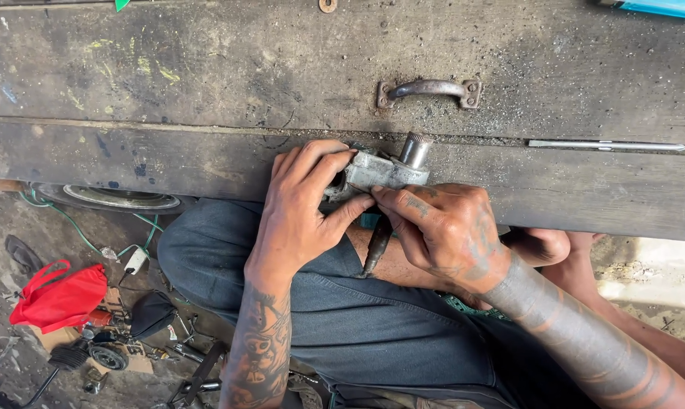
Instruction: Cleaning and scraping a metal motorcycle part using a wire brush and a small tool to remove grime.
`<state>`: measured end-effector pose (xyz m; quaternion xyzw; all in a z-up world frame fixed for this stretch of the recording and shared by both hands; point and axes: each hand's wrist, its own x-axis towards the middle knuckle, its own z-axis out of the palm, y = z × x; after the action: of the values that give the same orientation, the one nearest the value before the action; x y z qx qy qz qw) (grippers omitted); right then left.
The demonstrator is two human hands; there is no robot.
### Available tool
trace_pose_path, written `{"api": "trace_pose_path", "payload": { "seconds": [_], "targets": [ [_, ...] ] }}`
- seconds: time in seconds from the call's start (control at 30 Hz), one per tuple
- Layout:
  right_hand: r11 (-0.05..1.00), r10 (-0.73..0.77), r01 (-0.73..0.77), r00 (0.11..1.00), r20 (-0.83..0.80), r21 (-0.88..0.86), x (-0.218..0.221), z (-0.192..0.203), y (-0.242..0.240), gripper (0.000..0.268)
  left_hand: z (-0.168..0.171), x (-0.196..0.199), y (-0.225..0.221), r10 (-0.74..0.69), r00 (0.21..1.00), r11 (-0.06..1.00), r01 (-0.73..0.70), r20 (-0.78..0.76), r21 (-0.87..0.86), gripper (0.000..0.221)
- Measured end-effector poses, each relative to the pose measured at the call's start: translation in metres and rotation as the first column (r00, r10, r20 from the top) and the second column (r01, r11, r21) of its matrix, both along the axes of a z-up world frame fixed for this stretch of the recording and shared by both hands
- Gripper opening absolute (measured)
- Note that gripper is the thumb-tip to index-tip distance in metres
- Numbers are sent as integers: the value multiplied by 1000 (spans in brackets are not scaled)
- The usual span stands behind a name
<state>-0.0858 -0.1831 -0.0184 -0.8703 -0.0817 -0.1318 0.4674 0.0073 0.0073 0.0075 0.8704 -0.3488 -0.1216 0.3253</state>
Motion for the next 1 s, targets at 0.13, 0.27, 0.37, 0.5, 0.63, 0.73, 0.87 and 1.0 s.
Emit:
{"api": "trace_pose_path", "payload": {
  "seconds": [0.13,0.27,0.37,0.5,0.63,0.73,0.87,1.0],
  "targets": [
    [1000,7,-7,1000,5,1,1,-1,-1,13,-2,1,1,2,1000,1000,-2,-11,16,47],
    [999,29,-28,999,27,-25,2,-1,-3,16,-2,1,2,-2,1000,1000,2,-7,9,45],
    [998,41,-39,998,38,-42,3,3,-4,17,-2,1,2,-10,1000,1000,10,-5,18,46],
    [999,30,-29,998,62,-26,3,0,-3,18,-2,1,2,-17,1000,999,16,15,35,46],
    [1000,14,-16,998,61,26,-1,-8,-1,14,-1,0,1,-16,1000,999,15,26,34,46],
    [1000,-21,21,998,53,0,-3,-7,3,13,-4,-1,3,-4,1000,1000,3,20,24,45],
    [1000,-25,26,998,52,-17,-2,-4,4,10,-4,1,1,-7,1000,1000,7,26,7,44],
    [998,-24,27,999,40,-53,-3,-1,4,10,-5,-1,2,-10,999,1000,9,36,10,44]
  ]
}}
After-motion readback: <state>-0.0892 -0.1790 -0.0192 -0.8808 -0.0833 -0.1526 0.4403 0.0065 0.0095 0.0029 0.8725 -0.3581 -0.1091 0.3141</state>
